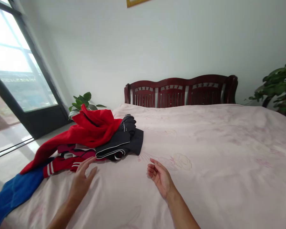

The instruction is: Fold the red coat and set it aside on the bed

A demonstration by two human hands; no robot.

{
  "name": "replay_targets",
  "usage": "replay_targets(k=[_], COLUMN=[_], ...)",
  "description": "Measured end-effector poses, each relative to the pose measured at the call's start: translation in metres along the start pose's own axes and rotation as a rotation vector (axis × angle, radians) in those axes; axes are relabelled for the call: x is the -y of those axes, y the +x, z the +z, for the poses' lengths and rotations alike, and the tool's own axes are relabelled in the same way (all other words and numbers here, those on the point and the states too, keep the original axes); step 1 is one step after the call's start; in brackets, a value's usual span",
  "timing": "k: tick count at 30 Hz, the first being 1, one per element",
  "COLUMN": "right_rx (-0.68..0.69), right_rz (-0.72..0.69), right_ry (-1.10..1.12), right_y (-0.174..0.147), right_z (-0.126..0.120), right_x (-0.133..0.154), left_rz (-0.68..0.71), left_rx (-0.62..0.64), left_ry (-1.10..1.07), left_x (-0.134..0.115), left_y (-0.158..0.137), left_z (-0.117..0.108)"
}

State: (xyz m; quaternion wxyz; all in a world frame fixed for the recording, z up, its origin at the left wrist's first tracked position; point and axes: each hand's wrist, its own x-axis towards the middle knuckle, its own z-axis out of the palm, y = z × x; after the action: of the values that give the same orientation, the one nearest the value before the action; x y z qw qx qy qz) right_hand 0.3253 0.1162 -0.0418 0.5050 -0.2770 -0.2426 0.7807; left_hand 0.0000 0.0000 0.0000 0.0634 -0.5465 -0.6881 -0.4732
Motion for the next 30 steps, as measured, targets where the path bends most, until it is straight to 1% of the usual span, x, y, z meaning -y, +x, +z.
replay_targets(k=[2, 4, 5, 6, 8, 10, 11, 13, 17, 19, 20, 23, 25, 28, 30], right_rx=[0.002, 0.007, 0.010, 0.012, 0.012, 0.010, 0.011, 0.011, -0.003, -0.007, -0.007, -0.013, -0.022, -0.031, -0.037], right_rz=[-0.004, -0.003, -0.002, 0.001, 0.011, 0.018, 0.019, 0.020, 0.028, 0.034, 0.036, 0.036, 0.037, 0.044, 0.046], right_ry=[-0.004, -0.014, -0.017, -0.017, -0.015, -0.012, -0.011, -0.012, -0.004, 0.003, 0.006, 0.011, 0.019, 0.033, 0.037], right_y=[0.001, 0.001, 0.001, 0.001, 0.000, 0.001, 0.001, 0.001, 0.000, -0.001, -0.002, -0.003, -0.003, -0.003, -0.004], right_z=[0.000, 0.001, 0.002, 0.002, 0.003, 0.003, 0.003, 0.003, 0.003, 0.003, 0.003, 0.001, -0.001, -0.004, -0.005], right_x=[-0.001, -0.001, -0.001, -0.001, -0.001, -0.001, -0.001, 0.000, 0.000, 0.001, 0.001, 0.001, 0.000, -0.001, -0.002], left_rz=[-0.005, -0.054, -0.083, -0.103, -0.105, -0.087, -0.079, -0.043, 0.088, 0.105, 0.096, 0.069, 0.099, 0.158, 0.162], left_rx=[-0.018, -0.047, -0.034, 0.005, 0.125, 0.234, 0.246, 0.188, -0.018, -0.083, -0.096, -0.055, -0.020, -0.025, -0.006], left_ry=[0.015, 0.041, 0.047, 0.041, 0.000, -0.046, -0.053, -0.030, 0.043, 0.119, 0.191, 0.484, 0.644, 0.786, 0.807], left_x=[0.004, 0.010, 0.013, 0.016, 0.019, 0.019, 0.017, 0.011, -0.010, -0.021, -0.025, -0.032, -0.031, -0.023, -0.014], left_y=[0.017, 0.027, 0.030, 0.031, 0.033, 0.036, 0.040, 0.054, 0.098, 0.120, 0.128, 0.141, 0.142, 0.143, 0.151], left_z=[0.022, 0.040, 0.047, 0.052, 0.057, 0.054, 0.050, 0.038, 0.012, 0.006, 0.005, 0.010, 0.019, 0.032, 0.038])
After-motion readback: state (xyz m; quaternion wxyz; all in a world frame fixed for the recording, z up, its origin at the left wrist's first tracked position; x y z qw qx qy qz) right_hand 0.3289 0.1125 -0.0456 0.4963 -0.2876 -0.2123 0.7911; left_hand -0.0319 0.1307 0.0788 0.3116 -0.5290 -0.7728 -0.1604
